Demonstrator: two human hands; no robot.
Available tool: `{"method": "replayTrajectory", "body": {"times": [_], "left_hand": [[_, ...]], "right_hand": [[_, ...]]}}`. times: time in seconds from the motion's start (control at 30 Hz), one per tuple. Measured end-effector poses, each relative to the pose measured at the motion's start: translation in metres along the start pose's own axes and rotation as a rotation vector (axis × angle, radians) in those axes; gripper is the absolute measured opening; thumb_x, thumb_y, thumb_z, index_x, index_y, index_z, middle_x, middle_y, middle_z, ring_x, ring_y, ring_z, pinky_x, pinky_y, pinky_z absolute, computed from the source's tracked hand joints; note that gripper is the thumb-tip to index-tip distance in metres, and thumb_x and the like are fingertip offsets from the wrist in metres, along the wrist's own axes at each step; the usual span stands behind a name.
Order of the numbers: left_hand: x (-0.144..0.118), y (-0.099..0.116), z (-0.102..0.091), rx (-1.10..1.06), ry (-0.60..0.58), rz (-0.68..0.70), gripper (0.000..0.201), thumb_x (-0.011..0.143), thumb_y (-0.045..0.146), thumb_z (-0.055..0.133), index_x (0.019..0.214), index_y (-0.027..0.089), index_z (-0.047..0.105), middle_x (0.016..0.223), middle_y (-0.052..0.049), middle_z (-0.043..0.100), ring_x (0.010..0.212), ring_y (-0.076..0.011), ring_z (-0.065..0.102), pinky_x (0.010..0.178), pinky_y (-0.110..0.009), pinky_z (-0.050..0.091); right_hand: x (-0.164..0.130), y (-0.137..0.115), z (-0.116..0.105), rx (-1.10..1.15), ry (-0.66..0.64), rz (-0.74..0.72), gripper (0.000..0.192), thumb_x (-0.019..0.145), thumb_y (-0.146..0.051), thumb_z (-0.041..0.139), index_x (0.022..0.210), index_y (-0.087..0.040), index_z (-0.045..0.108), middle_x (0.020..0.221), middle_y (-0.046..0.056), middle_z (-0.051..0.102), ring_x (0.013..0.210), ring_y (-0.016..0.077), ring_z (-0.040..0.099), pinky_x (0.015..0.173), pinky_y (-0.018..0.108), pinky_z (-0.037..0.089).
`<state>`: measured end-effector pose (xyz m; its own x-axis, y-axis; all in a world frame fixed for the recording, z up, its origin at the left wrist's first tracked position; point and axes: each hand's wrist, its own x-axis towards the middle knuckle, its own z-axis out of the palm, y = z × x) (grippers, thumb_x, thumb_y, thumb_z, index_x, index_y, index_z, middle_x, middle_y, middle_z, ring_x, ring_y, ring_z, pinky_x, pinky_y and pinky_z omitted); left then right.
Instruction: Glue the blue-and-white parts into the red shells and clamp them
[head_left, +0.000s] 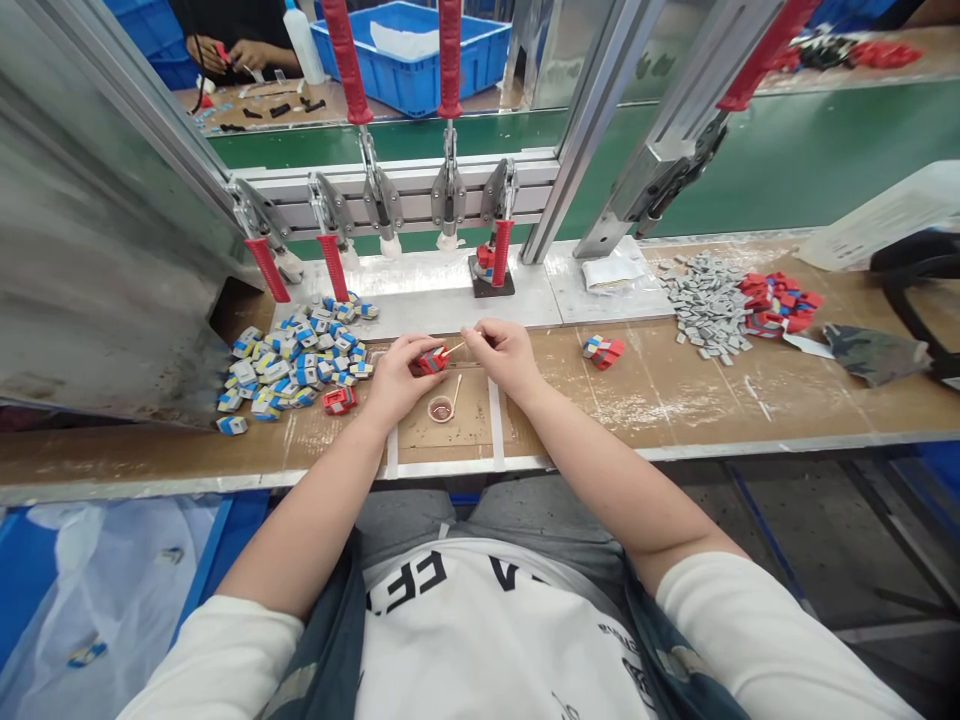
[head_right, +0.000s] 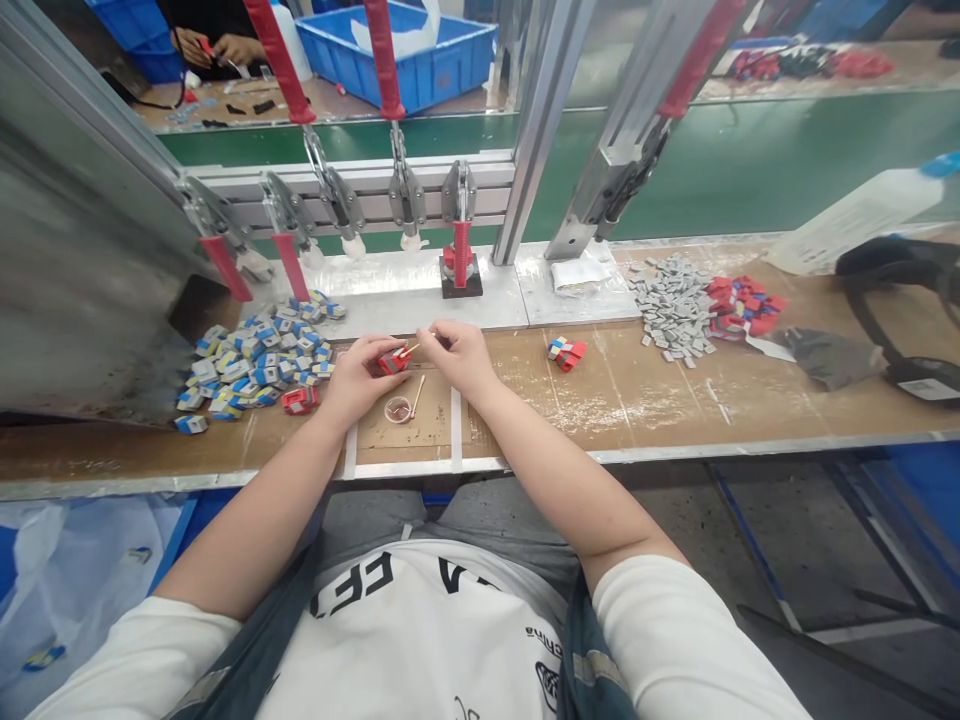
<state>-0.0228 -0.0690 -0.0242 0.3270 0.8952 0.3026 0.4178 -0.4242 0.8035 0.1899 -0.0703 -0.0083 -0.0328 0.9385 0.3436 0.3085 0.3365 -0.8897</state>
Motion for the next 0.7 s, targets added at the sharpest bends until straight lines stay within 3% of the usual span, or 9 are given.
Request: {"method": "replayTrajectory", "body": {"times": [0.07, 0.2, 0.27, 0.33, 0.4, 0.5, 0.6, 0.7], "left_hand": [[0.000, -0.001, 0.001, -0.034, 0.025, -0.025, 0.043, 0.082, 0.031, 0.085, 0.124, 0.024, 0.077, 0.125, -0.009, 0.070, 0.115, -0.0250, 0.068, 0.105, -0.040, 0.054], [-0.002, 0.001, 0.000, -0.082, 0.120, -0.051, 0.042, 0.086, 0.035, 0.083, 0.125, 0.024, 0.076, 0.124, -0.009, 0.070, 0.114, -0.0244, 0.069, 0.106, -0.039, 0.054], [-0.004, 0.005, -0.003, -0.091, 0.227, -0.030, 0.041, 0.088, 0.039, 0.082, 0.125, 0.023, 0.075, 0.124, -0.009, 0.069, 0.119, -0.0255, 0.067, 0.110, -0.041, 0.053], [-0.008, 0.011, -0.008, -0.107, 0.404, -0.014, 0.043, 0.090, 0.044, 0.079, 0.128, 0.024, 0.073, 0.132, -0.011, 0.066, 0.128, -0.0282, 0.063, 0.114, -0.043, 0.050], [-0.013, 0.016, -0.016, -0.123, 0.584, -0.032, 0.050, 0.094, 0.049, 0.075, 0.138, 0.025, 0.067, 0.142, -0.012, 0.060, 0.138, -0.0307, 0.057, 0.117, -0.046, 0.049], [-0.021, 0.017, -0.028, -0.140, 0.778, -0.089, 0.064, 0.100, 0.054, 0.066, 0.155, 0.028, 0.051, 0.147, -0.013, 0.058, 0.134, -0.0299, 0.060, 0.109, -0.044, 0.056], [-0.026, 0.011, -0.039, -0.134, 0.865, -0.091, 0.069, 0.101, 0.058, 0.062, 0.160, 0.028, 0.043, 0.144, -0.012, 0.061, 0.120, -0.0260, 0.069, 0.095, -0.038, 0.063], [-0.029, 0.005, -0.046, -0.099, 0.829, -0.098, 0.066, 0.100, 0.056, 0.065, 0.157, 0.027, 0.049, 0.143, -0.012, 0.063, 0.124, -0.0256, 0.068, 0.101, -0.038, 0.061]], "right_hand": [[-0.004, -0.002, -0.003, 0.001, -0.097, -0.047, 0.052, 0.098, -0.055, 0.055, 0.060, -0.022, 0.041, 0.059, -0.004, 0.035, 0.059, 0.0119, 0.033, 0.060, 0.029, 0.028], [-0.018, -0.006, -0.007, -0.162, -0.584, -0.259, 0.054, 0.102, -0.051, 0.053, 0.059, -0.021, 0.040, 0.058, -0.003, 0.040, 0.057, 0.0119, 0.036, 0.061, 0.029, 0.026], [-0.020, -0.010, -0.008, -0.324, -0.705, -0.336, 0.053, 0.105, -0.050, 0.053, 0.062, -0.020, 0.047, 0.062, 0.000, 0.050, 0.060, 0.0130, 0.042, 0.062, 0.030, 0.025], [-0.013, -0.015, -0.007, -0.439, -0.709, -0.360, 0.050, 0.108, -0.050, 0.049, 0.069, -0.019, 0.057, 0.070, 0.003, 0.060, 0.067, 0.0152, 0.051, 0.064, 0.031, 0.026], [0.003, -0.022, 0.000, -0.511, -0.634, -0.329, 0.049, 0.112, -0.048, 0.041, 0.081, -0.019, 0.066, 0.082, 0.006, 0.067, 0.076, 0.0179, 0.058, 0.066, 0.031, 0.029], [0.042, -0.030, 0.029, -0.627, -0.495, -0.246, 0.039, 0.111, -0.045, 0.045, 0.106, -0.018, 0.073, 0.105, 0.009, 0.071, 0.089, 0.0220, 0.064, 0.070, 0.032, 0.035], [0.083, -0.029, 0.074, -0.686, -0.493, -0.230, 0.035, 0.105, -0.040, 0.060, 0.128, -0.016, 0.069, 0.127, 0.014, 0.067, 0.103, 0.0263, 0.065, 0.077, 0.033, 0.042], [0.110, -0.022, 0.111, -0.669, -0.547, -0.216, 0.035, 0.103, -0.039, 0.063, 0.125, -0.013, 0.069, 0.129, 0.017, 0.064, 0.110, 0.0295, 0.064, 0.085, 0.035, 0.048]]}}
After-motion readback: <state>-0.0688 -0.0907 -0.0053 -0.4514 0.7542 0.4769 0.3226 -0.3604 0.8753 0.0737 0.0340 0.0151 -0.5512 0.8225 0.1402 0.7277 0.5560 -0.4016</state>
